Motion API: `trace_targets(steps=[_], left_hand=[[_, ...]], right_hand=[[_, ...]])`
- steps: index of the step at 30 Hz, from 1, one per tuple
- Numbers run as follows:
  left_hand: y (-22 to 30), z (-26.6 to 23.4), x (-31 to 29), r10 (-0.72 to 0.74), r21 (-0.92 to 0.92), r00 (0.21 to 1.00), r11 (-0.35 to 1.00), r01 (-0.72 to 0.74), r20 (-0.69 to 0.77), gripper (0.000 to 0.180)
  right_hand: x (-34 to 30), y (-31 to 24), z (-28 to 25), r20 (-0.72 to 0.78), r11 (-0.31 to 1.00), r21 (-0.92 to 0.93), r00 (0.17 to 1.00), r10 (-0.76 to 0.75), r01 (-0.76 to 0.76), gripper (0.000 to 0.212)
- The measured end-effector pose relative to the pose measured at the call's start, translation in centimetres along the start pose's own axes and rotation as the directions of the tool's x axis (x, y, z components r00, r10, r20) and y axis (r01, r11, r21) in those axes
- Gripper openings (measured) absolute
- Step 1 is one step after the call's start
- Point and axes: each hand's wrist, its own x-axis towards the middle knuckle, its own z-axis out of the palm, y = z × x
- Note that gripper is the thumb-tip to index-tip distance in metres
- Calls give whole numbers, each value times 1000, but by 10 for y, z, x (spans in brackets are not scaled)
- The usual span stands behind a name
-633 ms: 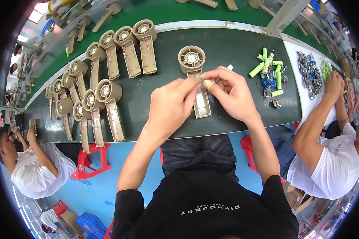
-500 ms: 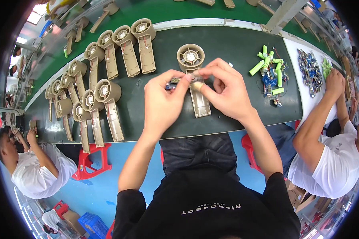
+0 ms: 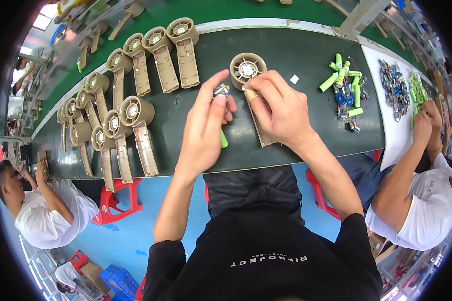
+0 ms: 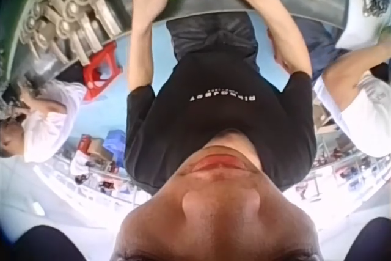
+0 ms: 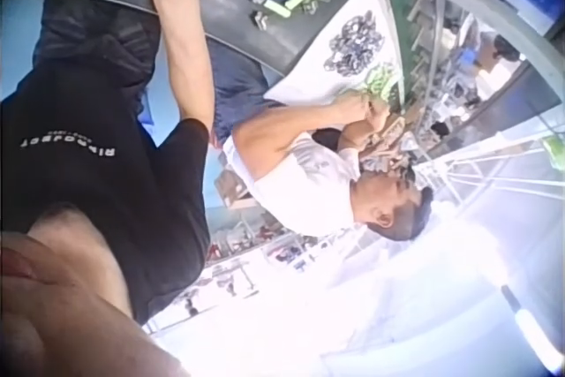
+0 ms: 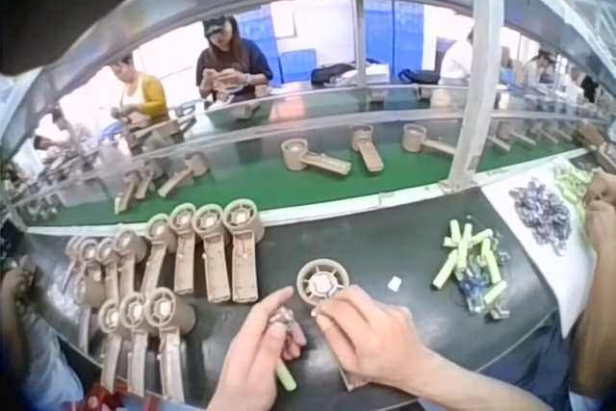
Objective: The person assembles portable fans by inserting circuit boards, batteries, and wires into plastic fan casings, applying adhesive tape by hand, and placing assembled fan housings into a storage bin.
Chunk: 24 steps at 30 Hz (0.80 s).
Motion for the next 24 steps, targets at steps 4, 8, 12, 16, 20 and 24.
trace_targets(steps=[4, 8, 12, 16, 20, 24], left_hand=[[-21, 7, -5, 145, 99, 985, 986, -136, -94, 37], [-35, 6, -2, 218, 251, 974, 948, -196, -59, 32], [-33, 11, -1, 337, 341, 936, 895, -287, -98, 31], [-32, 10, 0, 340, 362, 937, 885, -293, -73, 35], [-35, 9, 1, 325, 313, 943, 905, -287, -76, 39], [-36, 11, 2, 318, 300, 945, 911, -283, -75, 39]], right_hand=[[-3, -2, 1, 20, 992, 104, 997, 71, -72, 14], [-2, -2, 2, 3, 990, 134, 999, 41, -41, 13], [-2, -1, 3, 7, 987, 155, 999, 49, -49, 13], [-2, -2, 2, 20, 986, 155, 998, 60, -63, 12], [-3, 0, 5, 9, 982, 171, 997, 80, -80, 12], [-4, 2, 4, -18, 995, 98, 1000, 22, -20, 13]])
